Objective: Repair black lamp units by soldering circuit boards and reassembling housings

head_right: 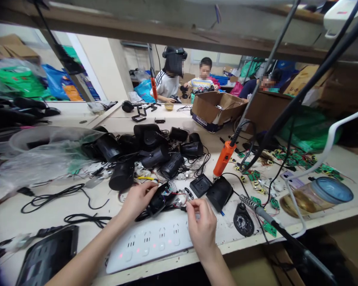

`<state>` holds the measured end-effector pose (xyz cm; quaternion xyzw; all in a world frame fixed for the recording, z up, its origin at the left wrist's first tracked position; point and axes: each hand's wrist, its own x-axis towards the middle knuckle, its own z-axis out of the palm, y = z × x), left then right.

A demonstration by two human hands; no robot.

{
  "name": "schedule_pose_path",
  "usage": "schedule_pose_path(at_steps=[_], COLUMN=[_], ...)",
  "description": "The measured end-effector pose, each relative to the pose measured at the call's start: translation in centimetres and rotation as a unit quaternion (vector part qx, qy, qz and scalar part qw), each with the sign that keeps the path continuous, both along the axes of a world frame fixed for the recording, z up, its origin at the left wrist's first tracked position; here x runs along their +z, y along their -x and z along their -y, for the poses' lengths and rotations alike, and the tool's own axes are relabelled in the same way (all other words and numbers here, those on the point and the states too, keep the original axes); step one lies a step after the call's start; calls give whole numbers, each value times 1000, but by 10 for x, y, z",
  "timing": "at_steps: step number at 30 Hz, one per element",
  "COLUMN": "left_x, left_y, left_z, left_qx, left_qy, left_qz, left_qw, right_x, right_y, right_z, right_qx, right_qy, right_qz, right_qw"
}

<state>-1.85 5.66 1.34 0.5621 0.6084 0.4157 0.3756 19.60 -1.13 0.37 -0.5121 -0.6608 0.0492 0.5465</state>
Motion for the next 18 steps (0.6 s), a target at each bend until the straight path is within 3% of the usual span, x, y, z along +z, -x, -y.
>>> schedule_pose_path(at_steps=[9,14,18], left_x=[19,34,39], left_y=[-7,-15,-20], left_z=[14,13,2], left_qx=[-55,-257,-344], left_qy=[-76,-82,-68], left_qz=[-66,-154,-213], left_qw=[993,950,912], right_x=[-4,-6,-2], right_y=[-7,-5,-4], right_z=[3,1,-1], right_qx=[33,44,58], right_qy=[-26,-36,-40], right_qz=[15,16,17], right_qw=[999,998,997])
